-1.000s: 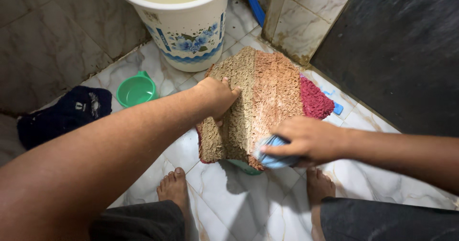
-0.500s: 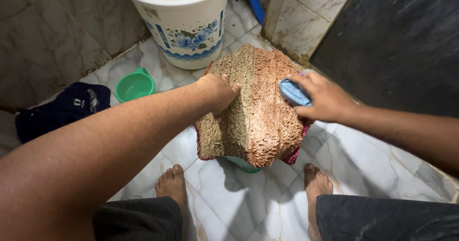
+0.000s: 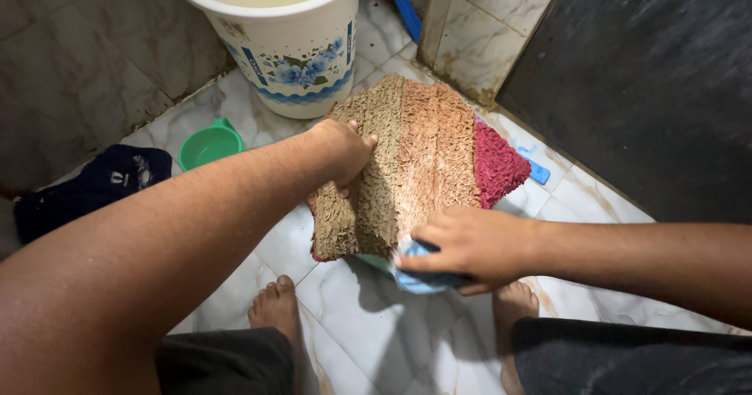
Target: The person washes a mat by applying water from a small container, scrubbing the surface with a blue brush, and rinsing it while the mat sits on a green basin.
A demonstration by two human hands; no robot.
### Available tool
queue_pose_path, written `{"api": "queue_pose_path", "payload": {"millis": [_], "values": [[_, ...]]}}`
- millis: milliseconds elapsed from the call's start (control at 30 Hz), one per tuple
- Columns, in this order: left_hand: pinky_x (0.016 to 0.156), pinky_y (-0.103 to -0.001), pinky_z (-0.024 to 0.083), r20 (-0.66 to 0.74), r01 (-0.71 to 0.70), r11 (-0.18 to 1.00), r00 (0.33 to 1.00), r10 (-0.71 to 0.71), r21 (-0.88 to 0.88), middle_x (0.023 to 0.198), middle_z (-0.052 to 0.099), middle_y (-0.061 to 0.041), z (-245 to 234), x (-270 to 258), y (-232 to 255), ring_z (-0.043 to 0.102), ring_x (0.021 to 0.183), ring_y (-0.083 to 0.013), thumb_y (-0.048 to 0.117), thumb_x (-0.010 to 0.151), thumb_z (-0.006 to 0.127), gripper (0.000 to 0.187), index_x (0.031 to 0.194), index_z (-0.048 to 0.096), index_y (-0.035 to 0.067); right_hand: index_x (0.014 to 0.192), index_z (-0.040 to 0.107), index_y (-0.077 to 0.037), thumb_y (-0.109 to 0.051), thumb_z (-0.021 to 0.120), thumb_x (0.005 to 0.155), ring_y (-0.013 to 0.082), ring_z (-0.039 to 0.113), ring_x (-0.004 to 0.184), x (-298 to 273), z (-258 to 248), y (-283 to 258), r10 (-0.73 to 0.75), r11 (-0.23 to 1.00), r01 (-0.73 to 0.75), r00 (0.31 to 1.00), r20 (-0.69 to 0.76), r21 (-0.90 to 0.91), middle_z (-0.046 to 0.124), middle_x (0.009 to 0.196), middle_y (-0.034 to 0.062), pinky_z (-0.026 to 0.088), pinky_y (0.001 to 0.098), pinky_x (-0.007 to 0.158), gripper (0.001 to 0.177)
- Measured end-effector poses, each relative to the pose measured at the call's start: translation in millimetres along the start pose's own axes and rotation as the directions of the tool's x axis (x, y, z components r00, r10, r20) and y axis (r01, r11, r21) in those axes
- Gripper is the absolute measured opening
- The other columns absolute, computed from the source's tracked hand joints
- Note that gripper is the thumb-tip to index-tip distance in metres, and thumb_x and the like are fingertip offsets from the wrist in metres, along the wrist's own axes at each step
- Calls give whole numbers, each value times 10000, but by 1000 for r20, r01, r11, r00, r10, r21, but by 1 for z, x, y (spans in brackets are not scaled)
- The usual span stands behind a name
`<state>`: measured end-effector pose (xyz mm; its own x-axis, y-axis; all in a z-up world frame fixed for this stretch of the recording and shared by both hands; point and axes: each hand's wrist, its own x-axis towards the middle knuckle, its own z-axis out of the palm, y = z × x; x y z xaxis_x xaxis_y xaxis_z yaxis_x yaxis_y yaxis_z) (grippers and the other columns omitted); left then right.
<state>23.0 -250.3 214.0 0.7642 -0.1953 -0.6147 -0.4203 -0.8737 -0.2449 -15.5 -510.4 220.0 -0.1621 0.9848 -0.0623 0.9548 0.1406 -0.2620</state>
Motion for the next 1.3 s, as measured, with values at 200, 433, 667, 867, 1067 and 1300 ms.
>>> {"api": "queue_pose_path", "payload": {"millis": [200, 433, 667, 867, 1067, 1300], "values": [[1179, -467, 376, -31, 29, 1000, 999, -29, 5, 1663, 196, -253, 1, 0, -7, 412, 1459, -392, 475, 719, 912, 1289, 1660, 83, 179, 1450, 501, -248, -344, 853, 680, 319, 592, 1034, -38, -2, 24, -121, 978, 130, 991, 63, -166, 575, 1263, 139, 468, 452, 777, 852], [1143, -460, 432, -76, 38, 999, 996, -40, -35, 1667, 234, -240, 3, 13, -14, 460, 1442, -370, 474, 680, 919, 1308, 1664, 109, 181, 1411, 506, -271, -281, 849, 620, 282, 613, 1080, -85, -15, 78, 60, 939, -40, 997, 45, -342, 602, 1223, 101, 487, 449, 871, 862], [1157, -474, 403, -61, 19, 1000, 998, -19, -7, 1639, 275, -262, 3, 19, -12, 403, 1475, -369, 469, 679, 918, 1314, 1662, 110, 143, 1497, 441, -173, -265, 845, 620, 372, 599, 1116, -78, -34, 100, 668, 709, -699, 708, -228, -92, 562, 1237, 168, 507, 465, 919, 970], [1107, -481, 459, -47, 26, 1000, 999, -26, 13, 1646, 256, -265, -3, 8, -8, 472, 1420, -388, 491, 709, 884, 1282, 1662, 98, 145, 1499, 430, -141, -271, 811, 659, 372, 607, 1081, -25, -4, 76, 673, 737, -669, 717, -179, 94, 550, 1165, 193, 519, 450, 939, 931], [1093, -462, 474, -30, 10, 1000, 1000, -9, 25, 1689, 164, -208, 3, 4, -7, 503, 1402, -356, 368, 695, 933, 1294, 1665, 85, 243, 1465, 433, -76, -258, 825, 632, 388, 598, 1038, -7, 2, 25, 617, 786, -616, 778, -118, 45, 548, 1133, 196, 519, 472, 873, 938], [1067, -472, 478, -23, -60, 998, 998, 61, 22, 1689, 107, -221, 14, 7, -8, 469, 1422, -348, 326, 696, 946, 1326, 1663, 41, 256, 1449, 501, -111, -255, 855, 665, 353, 618, 1008, -6, 13, -1, 46, 995, -50, 998, -51, -87, 584, 1153, 173, 494, 478, 793, 872]]}}
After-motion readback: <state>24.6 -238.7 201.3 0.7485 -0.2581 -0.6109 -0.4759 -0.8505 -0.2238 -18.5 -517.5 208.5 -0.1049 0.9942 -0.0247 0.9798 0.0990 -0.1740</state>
